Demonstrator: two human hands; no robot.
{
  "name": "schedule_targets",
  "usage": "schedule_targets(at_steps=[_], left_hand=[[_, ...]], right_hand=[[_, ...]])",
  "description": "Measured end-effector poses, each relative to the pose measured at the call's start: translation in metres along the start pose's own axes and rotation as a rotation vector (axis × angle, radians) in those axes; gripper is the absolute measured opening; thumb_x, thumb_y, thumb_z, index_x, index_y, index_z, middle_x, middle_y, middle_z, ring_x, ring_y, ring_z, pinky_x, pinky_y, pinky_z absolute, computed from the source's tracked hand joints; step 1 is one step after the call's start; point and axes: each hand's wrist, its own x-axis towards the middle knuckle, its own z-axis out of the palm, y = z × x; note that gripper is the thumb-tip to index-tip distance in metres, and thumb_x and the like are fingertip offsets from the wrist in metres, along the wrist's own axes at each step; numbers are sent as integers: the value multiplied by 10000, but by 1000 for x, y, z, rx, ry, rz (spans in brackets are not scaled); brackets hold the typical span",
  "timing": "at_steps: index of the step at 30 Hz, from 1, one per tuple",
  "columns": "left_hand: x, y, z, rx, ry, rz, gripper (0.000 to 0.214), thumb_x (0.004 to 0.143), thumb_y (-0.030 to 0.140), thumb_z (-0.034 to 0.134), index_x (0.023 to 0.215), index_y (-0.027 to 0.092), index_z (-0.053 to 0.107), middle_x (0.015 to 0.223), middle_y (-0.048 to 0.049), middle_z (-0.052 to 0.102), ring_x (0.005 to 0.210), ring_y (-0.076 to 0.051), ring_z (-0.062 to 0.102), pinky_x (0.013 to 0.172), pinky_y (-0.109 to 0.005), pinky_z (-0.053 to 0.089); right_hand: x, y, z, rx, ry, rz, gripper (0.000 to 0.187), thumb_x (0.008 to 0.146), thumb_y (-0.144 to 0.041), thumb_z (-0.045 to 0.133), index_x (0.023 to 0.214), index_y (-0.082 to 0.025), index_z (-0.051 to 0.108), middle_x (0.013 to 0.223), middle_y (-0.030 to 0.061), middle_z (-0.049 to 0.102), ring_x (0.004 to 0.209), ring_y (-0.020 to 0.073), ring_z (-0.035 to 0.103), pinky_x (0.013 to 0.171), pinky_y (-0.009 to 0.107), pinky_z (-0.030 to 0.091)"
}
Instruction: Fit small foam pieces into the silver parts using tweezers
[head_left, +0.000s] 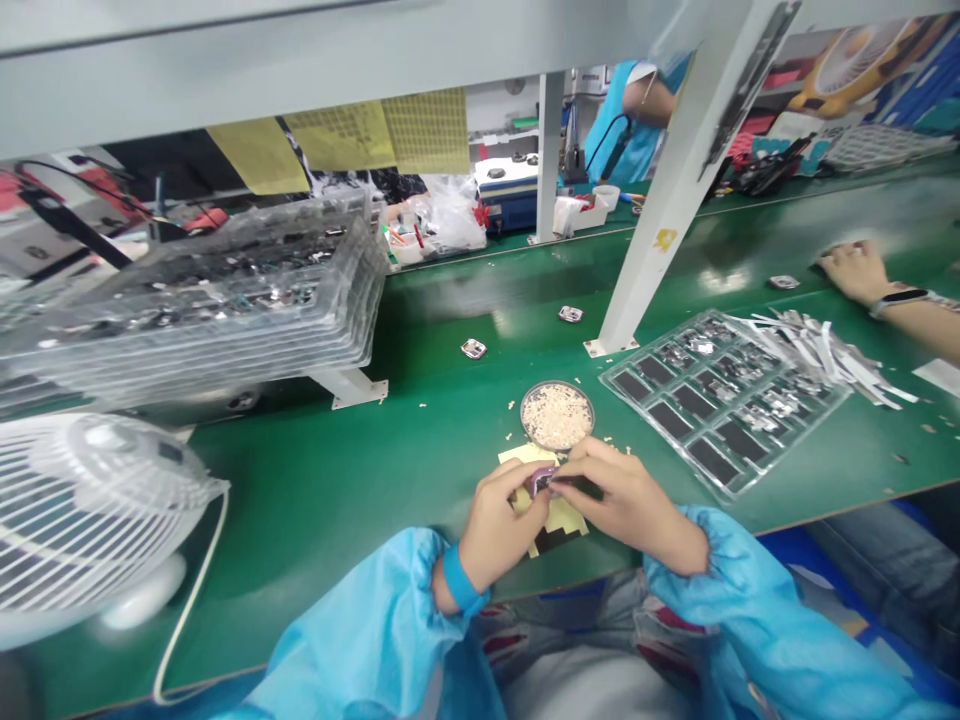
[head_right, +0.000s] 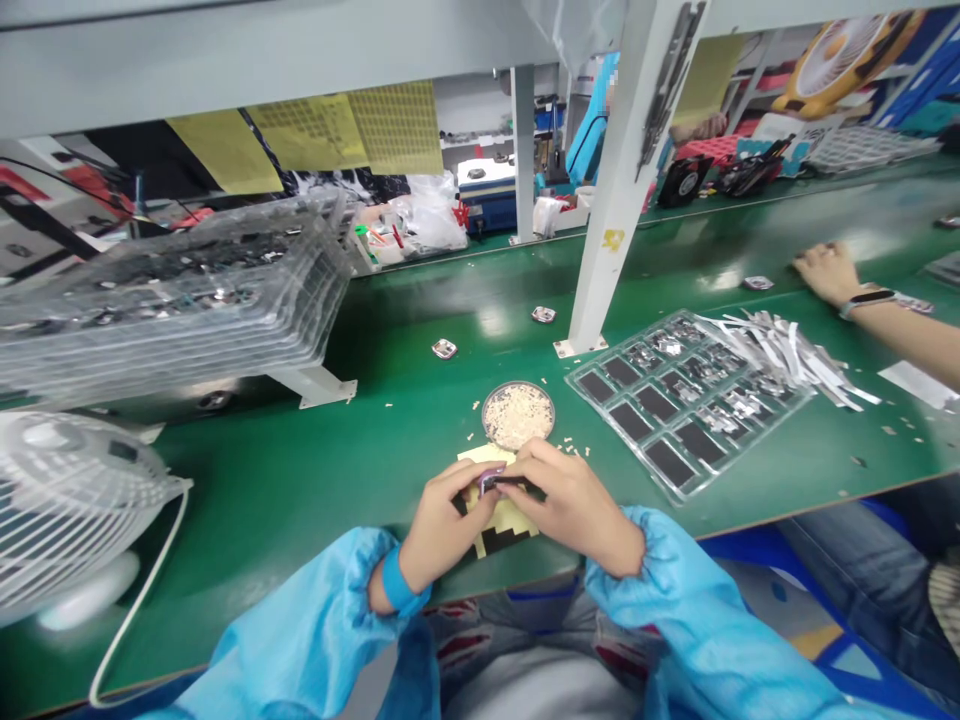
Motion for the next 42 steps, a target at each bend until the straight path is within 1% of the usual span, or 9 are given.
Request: schedule_targets(at_steps=[5,8,12,16,22,27,35,39,42], left_hand=[[1,-1,-1,28,-16,-19,306,842,103,598,1101,197,730,853,-33,658,730,-153,553,665,-246,417],[3,-1,-2,31,-16,-26,308,838,106,598,1102,195,730,869,-33,668,751,-157,565,685,-252,429],[5,-1,-3,20,0,-20,309,835,108,603,1101,199,733,932,-35,696,831,-169,607,763,-269,464],[6,-3,-4,19,11,-28,329,837,102,601,1114,221,732,1037,-32,709,935,-178,631,850,-284,478],[6,-6,-3,31,29,-6,301,848,125,609,1111,216,725,1025,-35,707,944,-181,640,858,-293,496],[5,-9,-3,53,27,7,308,856,135,612,1130,232,715,1025,-32,703,949,-188,636,882,-310,493],[4,-9,-3,88,0,-12,314,864,143,614,1147,242,707,1014,-31,698,938,-193,631,870,-324,484],[3,-7,-4,72,-11,-9,287,896,179,607,1157,242,706,1024,-27,705,954,-189,636,878,-324,477],[4,-7,-4,57,-9,-11,277,906,199,608,1161,236,710,1031,-33,711,952,-190,640,879,-324,476]], right_hand=[[-1,0,-3,-99,-83,-28,203,991,-279,513,1119,-251,669,989,53,628,857,162,621,718,272,470],[3,2,-4,-41,-123,-6,164,999,-273,508,1104,-229,627,1004,55,618,871,167,604,731,279,456],[18,16,-10,207,11,52,130,982,-270,547,887,-189,584,869,32,571,800,156,552,718,278,441],[31,28,-16,181,167,116,155,971,-271,568,857,-175,608,846,35,550,781,159,530,709,290,433],[15,16,0,202,71,-64,102,911,-262,689,997,-209,674,866,24,588,781,142,568,685,264,443],[6,18,11,83,55,-37,139,932,-288,667,1060,-237,684,878,25,598,774,138,583,673,261,438],[9,18,6,41,13,-7,121,961,-316,624,1012,-217,670,882,26,594,780,139,575,667,265,418],[9,15,6,132,-43,-7,106,980,-278,587,1020,-210,658,896,34,589,802,144,569,687,270,430],[10,13,5,258,-5,-28,77,971,-238,590,1008,-202,648,877,31,576,803,144,562,690,267,439]])
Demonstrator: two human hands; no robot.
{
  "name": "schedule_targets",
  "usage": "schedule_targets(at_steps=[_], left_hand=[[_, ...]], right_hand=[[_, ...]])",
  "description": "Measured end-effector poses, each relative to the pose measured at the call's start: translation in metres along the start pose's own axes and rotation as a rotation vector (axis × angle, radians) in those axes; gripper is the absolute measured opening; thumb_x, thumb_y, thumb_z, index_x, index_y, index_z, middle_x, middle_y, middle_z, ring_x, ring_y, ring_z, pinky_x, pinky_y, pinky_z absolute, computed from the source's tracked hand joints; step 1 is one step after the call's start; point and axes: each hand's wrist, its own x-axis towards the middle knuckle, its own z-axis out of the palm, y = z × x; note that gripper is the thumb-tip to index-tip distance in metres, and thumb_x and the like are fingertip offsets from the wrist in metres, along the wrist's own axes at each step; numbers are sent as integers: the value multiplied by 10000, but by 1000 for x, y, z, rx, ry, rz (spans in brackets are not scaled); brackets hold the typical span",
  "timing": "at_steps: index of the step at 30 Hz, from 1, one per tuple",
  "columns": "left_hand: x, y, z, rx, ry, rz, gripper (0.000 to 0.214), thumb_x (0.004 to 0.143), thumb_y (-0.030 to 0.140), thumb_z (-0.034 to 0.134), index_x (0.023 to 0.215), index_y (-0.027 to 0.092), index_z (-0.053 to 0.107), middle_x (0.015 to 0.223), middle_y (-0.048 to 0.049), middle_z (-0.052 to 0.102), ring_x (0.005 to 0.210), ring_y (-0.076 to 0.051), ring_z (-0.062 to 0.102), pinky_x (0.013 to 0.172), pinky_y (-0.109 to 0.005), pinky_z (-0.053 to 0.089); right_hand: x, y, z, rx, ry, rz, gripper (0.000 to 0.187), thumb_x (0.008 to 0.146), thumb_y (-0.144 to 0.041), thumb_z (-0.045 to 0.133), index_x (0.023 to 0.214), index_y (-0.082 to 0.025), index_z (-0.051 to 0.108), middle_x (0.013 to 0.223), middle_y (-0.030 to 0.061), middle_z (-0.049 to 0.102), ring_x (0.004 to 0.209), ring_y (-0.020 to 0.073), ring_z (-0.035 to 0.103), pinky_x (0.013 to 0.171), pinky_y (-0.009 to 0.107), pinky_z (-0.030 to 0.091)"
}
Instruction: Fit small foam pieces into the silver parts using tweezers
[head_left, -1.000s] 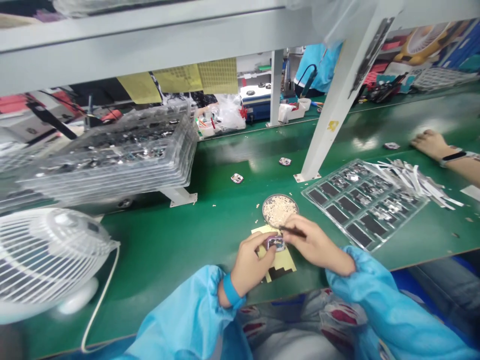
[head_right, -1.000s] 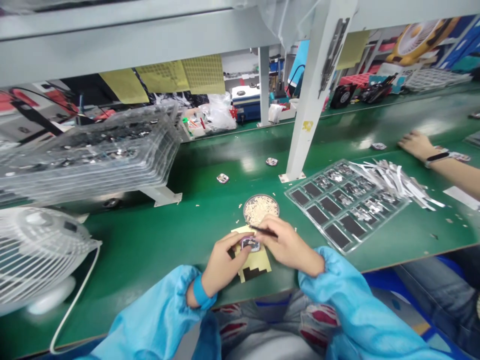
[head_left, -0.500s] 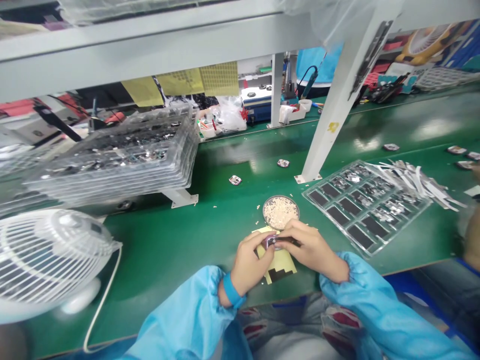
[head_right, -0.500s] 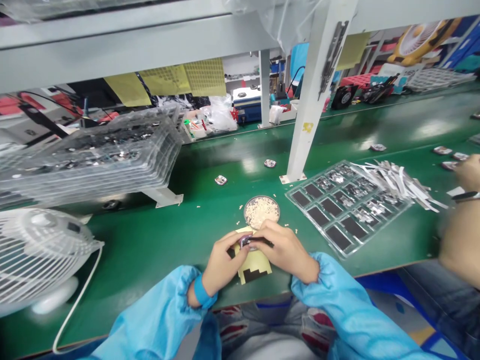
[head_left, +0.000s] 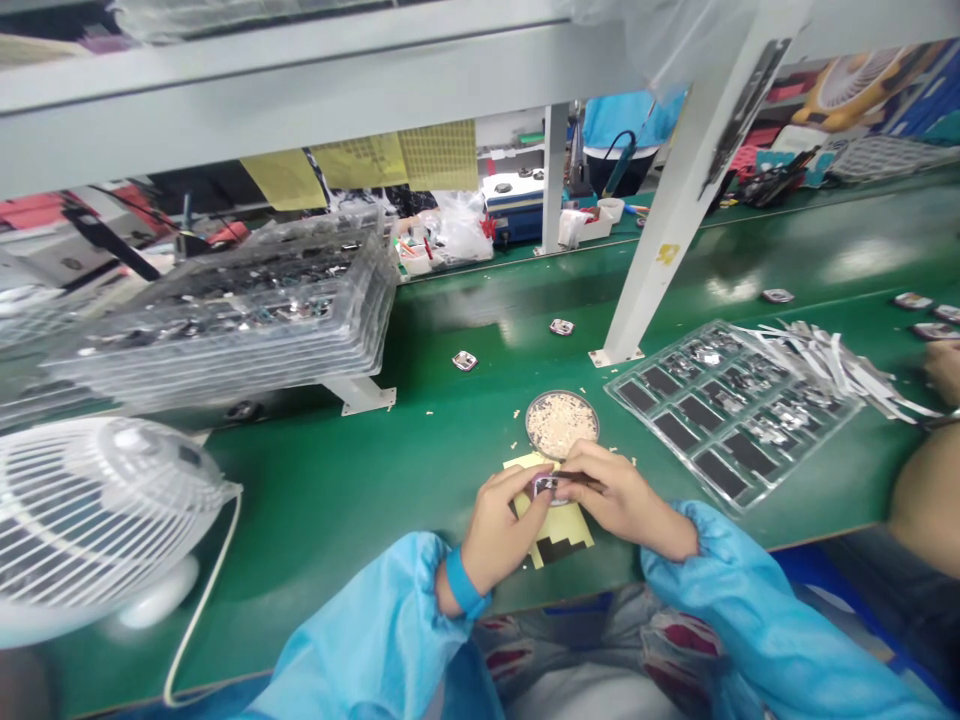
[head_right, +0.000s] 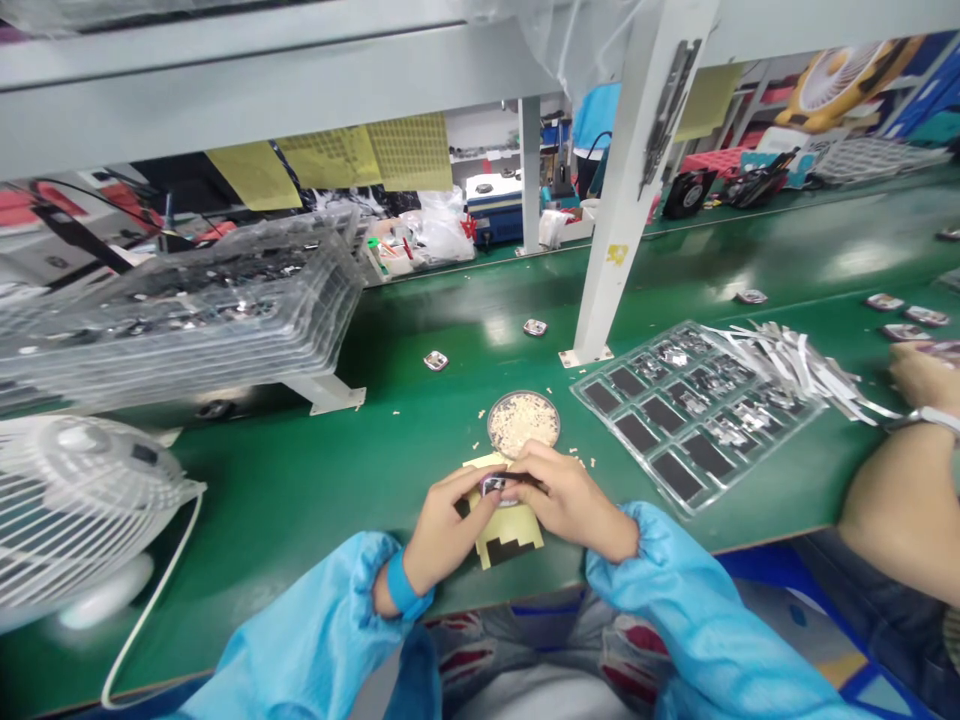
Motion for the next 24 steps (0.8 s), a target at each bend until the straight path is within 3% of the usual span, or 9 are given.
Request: schedule_targets(at_steps=[5,10,15,19,21,24], left_hand=[[-1,-2,0,14,6,-14,286,887,177,617,1145,248,717,1040,-22,715,932,-185,639,886,-324,471],[2,-4,-2,0,14,3,287,893,156,600,1137,256,714,1098,-18,705,1012,-183,630,935,-311,458],[1,2,0,-2,13,28,275,908,169,598,1131,285,712,1077,-9,695,983,-172,626,915,-300,458],[0,-2,-1,22,21,37,260,930,216,589,1159,276,695,1086,-27,687,995,-182,619,898,-304,462],[6,-14,-12,69,73,17,283,930,237,583,1201,256,661,1032,-33,688,944,-183,623,843,-299,471],[32,-44,-48,202,225,-32,254,933,268,555,1169,211,629,873,-16,669,781,-164,613,728,-273,470]], right_hand=[[11,12,-19,-64,218,106,109,946,-256,616,870,-183,639,852,36,569,773,159,558,685,287,448],[16,28,-40,-297,237,228,190,969,-316,576,912,-196,712,772,25,569,709,163,548,673,309,435],[6,7,-30,-147,258,149,166,945,-322,619,945,-187,716,822,34,592,688,146,549,588,280,419],[-8,-3,-28,-76,288,161,208,969,-310,579,852,-185,699,803,40,604,703,159,572,640,297,455],[-21,0,-31,-49,327,167,245,991,-303,536,843,-192,696,859,53,631,784,177,607,723,313,484],[-46,10,-37,-92,379,172,257,1002,-309,511,892,-202,717,971,69,646,944,204,619,864,339,473]])
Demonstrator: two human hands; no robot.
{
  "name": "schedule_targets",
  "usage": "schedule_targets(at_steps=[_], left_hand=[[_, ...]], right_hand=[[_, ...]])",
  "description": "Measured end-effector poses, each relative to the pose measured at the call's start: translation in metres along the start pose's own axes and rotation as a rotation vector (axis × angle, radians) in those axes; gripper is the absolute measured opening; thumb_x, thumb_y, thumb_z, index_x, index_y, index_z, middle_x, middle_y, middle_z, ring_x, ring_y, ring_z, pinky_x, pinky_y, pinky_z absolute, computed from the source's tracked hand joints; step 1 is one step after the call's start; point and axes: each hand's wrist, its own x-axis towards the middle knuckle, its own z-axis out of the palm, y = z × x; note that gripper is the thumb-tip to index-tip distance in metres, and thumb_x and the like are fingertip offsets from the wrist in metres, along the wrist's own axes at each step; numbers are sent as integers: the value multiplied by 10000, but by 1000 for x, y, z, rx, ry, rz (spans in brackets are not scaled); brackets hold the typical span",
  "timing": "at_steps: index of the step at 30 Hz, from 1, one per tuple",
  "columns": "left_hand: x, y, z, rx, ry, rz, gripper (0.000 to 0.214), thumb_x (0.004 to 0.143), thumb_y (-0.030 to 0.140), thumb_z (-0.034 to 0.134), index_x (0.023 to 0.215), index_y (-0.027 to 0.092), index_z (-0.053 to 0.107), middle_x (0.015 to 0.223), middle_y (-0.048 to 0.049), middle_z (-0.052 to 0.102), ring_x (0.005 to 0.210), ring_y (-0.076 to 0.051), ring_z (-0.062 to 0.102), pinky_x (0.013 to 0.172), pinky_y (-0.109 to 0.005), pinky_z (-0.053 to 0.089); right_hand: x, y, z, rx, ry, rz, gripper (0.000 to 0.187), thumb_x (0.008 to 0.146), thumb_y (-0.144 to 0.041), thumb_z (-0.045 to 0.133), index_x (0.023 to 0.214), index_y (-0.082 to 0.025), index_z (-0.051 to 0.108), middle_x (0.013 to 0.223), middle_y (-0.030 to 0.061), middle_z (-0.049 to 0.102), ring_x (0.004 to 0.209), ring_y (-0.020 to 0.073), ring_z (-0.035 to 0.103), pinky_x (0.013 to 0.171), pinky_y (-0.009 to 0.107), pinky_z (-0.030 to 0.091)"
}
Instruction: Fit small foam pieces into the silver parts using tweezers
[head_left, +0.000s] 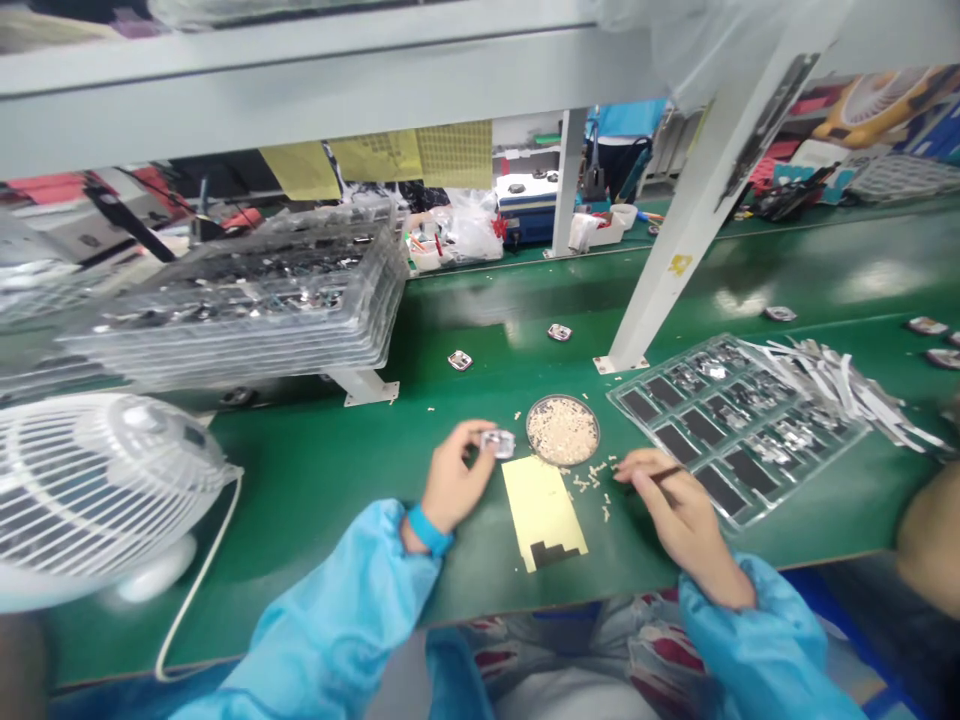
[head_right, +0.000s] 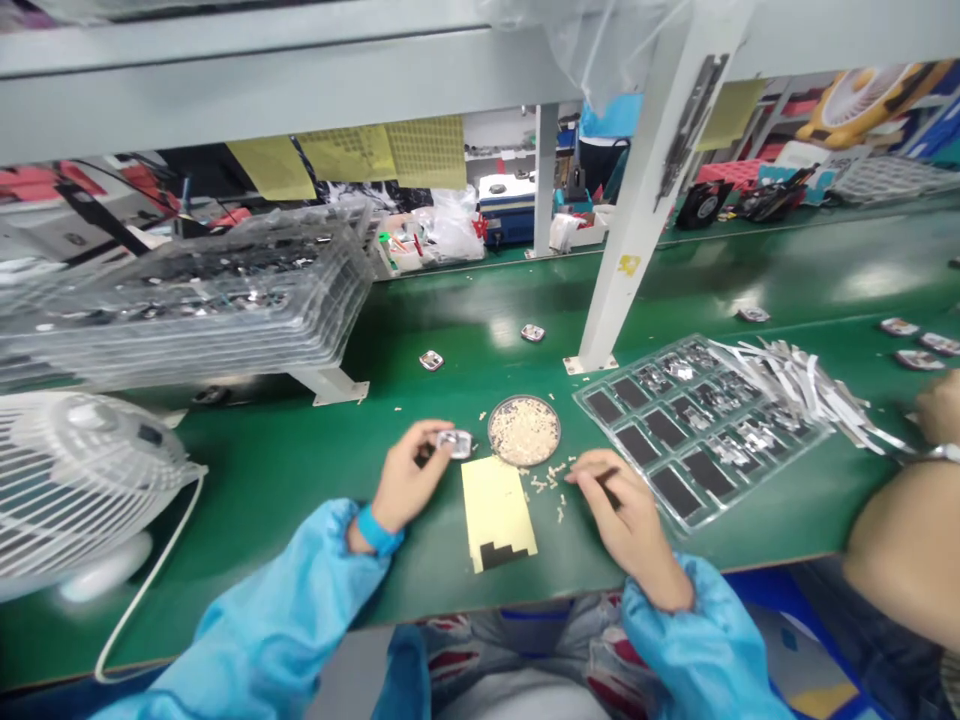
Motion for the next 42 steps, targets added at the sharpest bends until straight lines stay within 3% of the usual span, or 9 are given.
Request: schedule_targets(at_steps=[4,7,10,14,17,20,23,27,42], left_hand=[[63,-46,-36,284,175,-13,282,939,286,516,1167,181,644,940,-74,664,899,-232,618,871,-356,469],[102,-60,-42,370,268,-6,431,914,320,573,1304,137,582,1327,-187,533,1275,-353,441,1077,-493,318],[127,-59,-34,368,257,-29,588,796,340,745,1313,128,565,1494,-208,373,1434,-402,205,1150,-566,164],[143,-46,-26,233,208,-80,347,745,292,801,1018,119,674,1445,-199,452,1468,-400,124,1181,-581,29],[125,-23,-16,96,194,-81,359,821,313,734,1106,120,634,1430,-180,482,1436,-336,274,1176,-518,205],[76,8,3,-105,25,-112,369,903,407,626,1130,116,617,1081,-144,692,955,-222,671,812,-353,535],[19,32,24,-442,-324,-214,462,840,475,691,1100,101,616,794,-88,699,588,-145,637,478,-220,431],[-25,39,37,-584,-442,-207,510,710,247,789,1153,166,549,955,-60,708,722,-144,654,598,-228,485],[-30,35,35,-241,-425,-44,478,795,210,687,1261,246,588,699,43,613,601,-131,579,560,-221,425]], right_hand=[[-24,19,-12,-121,127,240,352,996,-437,504,877,-194,730,816,56,630,751,180,602,700,307,473],[-28,26,-12,-36,173,457,440,980,-542,482,901,-176,714,638,26,587,533,142,528,503,263,438],[-23,25,-8,120,148,460,414,929,-559,568,916,-161,685,665,39,626,512,135,551,467,244,474],[-17,23,-8,201,64,374,337,860,-478,697,958,-156,694,812,81,673,564,142,597,456,239,512],[-17,22,-11,207,39,302,290,876,-442,686,916,-155,706,971,115,674,613,137,616,486,245,538],[-20,16,-7,255,14,338,280,860,-418,716,940,-152,677,804,80,672,573,140,614,493,250,549],[-25,2,6,328,-148,373,261,858,-391,728,937,-161,633,784,65,676,598,148,634,542,264,571],[-27,-14,30,335,-311,290,176,899,-347,685,926,-181,631,912,66,694,756,163,673,694,282,591],[-23,-13,40,237,-367,236,118,925,-314,650,917,-196,645,896,58,701,792,175,681,725,284,588]])
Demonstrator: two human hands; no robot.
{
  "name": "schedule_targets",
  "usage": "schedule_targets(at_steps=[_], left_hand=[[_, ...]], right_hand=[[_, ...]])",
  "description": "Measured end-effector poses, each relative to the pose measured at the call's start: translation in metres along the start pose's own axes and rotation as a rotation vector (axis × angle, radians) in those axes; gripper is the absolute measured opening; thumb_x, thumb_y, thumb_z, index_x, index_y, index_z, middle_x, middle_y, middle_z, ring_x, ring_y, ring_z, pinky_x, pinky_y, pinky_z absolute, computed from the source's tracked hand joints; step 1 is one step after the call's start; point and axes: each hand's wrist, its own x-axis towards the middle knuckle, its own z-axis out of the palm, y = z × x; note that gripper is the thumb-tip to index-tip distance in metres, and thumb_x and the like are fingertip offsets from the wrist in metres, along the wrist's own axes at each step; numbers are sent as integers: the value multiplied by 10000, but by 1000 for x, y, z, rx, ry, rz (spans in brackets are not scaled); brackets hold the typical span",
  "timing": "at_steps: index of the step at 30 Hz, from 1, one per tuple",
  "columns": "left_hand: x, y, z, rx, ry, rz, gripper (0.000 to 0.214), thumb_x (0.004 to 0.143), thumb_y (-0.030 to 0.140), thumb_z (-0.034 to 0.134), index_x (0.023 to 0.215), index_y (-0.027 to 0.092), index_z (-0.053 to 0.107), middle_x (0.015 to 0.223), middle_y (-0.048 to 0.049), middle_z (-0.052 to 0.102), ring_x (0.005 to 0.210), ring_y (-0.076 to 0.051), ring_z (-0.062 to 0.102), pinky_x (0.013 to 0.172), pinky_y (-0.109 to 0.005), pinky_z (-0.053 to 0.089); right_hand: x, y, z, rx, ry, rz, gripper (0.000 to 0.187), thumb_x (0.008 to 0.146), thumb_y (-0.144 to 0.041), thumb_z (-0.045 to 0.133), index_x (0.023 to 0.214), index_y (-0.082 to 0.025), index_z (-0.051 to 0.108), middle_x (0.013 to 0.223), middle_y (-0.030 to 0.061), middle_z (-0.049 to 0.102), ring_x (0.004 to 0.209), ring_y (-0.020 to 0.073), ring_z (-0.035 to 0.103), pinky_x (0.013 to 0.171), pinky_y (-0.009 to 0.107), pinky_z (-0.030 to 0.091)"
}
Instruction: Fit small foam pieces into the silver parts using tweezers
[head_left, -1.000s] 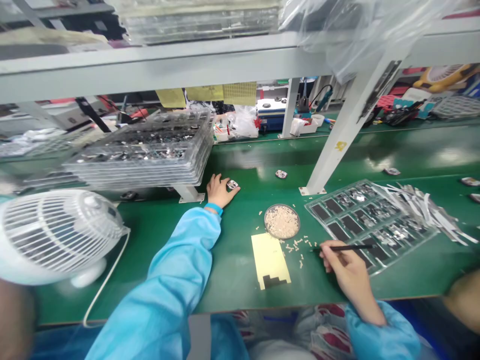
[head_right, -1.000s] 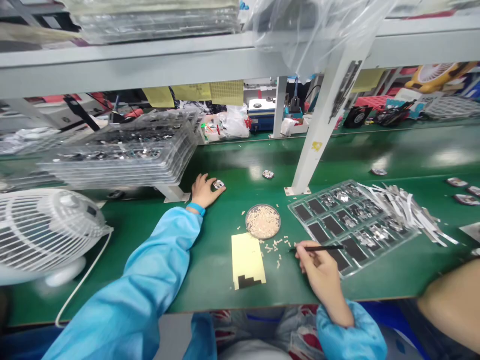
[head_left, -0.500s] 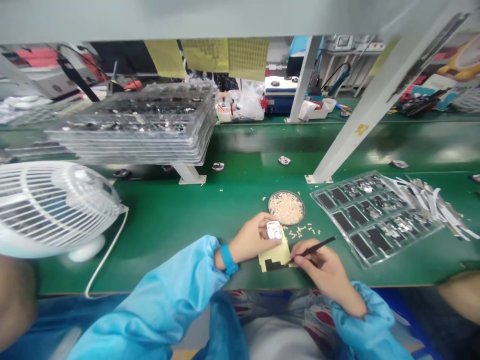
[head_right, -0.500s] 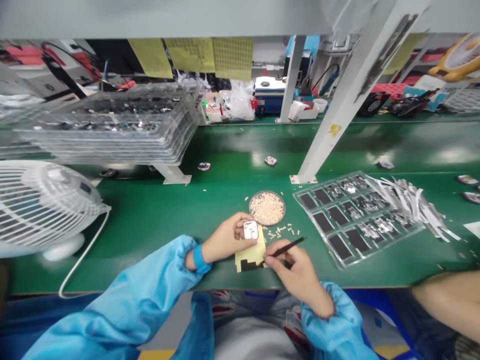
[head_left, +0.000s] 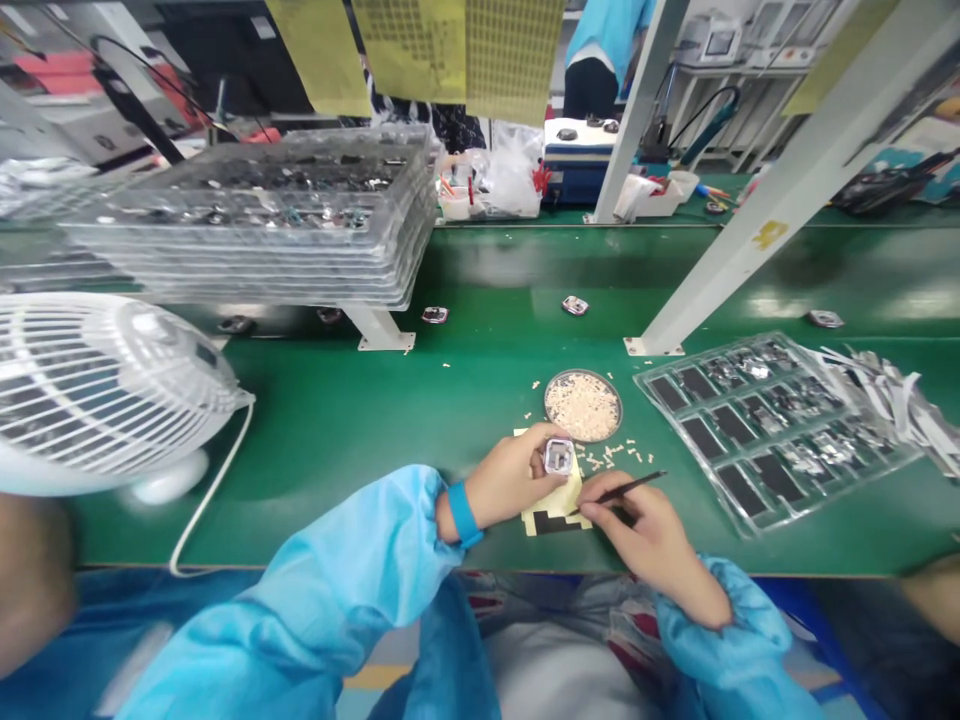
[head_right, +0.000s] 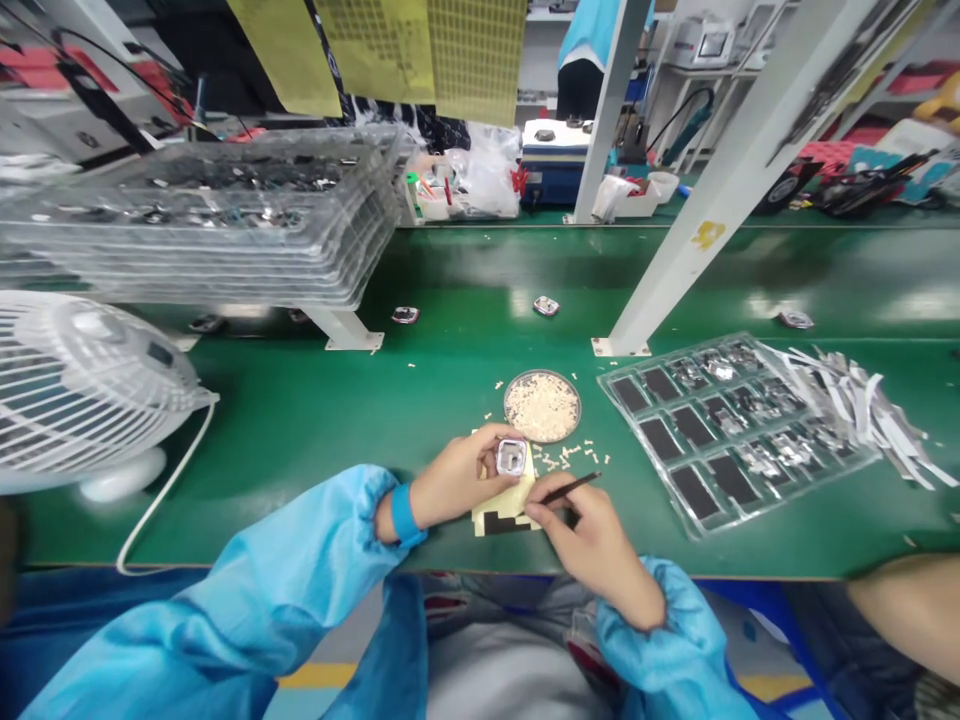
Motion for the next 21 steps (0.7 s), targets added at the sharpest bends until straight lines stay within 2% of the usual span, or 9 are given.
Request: schedule_targets(at_steps=[2,5,8,10,14,21], left_hand=[[0,4,-1,17,-12,2,491,785,205,689,1262,248,578,711,44,626,595,-130,579,570,-226,435],[0,7,0,3,3,-15,451,780,272,718,1205,230,572,784,25,668,638,-144,606,607,-243,461],[2,6,4,-44,62,-45,301,842,363,675,1094,224,586,821,8,682,684,-154,623,619,-248,466],[4,5,6,-54,77,-50,194,885,330,612,1048,226,596,822,13,685,687,-147,621,624,-242,462],[4,6,6,-25,61,-38,170,898,225,547,1055,232,611,807,33,684,640,-124,591,606,-228,439],[0,8,4,10,47,-27,215,917,217,526,1105,211,632,772,27,680,622,-117,589,594,-222,421]], right_hand=[[2,-4,-3,124,36,-7,111,929,-296,645,895,-197,609,872,53,694,742,165,677,681,279,585],[6,-12,-8,239,179,-98,73,926,-232,645,894,-205,585,862,41,687,727,155,675,655,269,575],[13,-15,-9,173,334,-200,53,913,-173,651,910,-213,616,875,50,691,838,181,679,735,304,569],[17,-13,-6,109,388,-255,78,897,-145,663,920,-215,637,889,60,694,893,206,675,807,360,560],[19,-9,1,9,392,-320,144,864,-97,688,939,-219,670,927,73,705,918,235,675,843,431,550],[18,-6,1,-131,375,-329,187,835,-79,725,947,-228,713,962,60,736,930,228,689,863,430,563]])
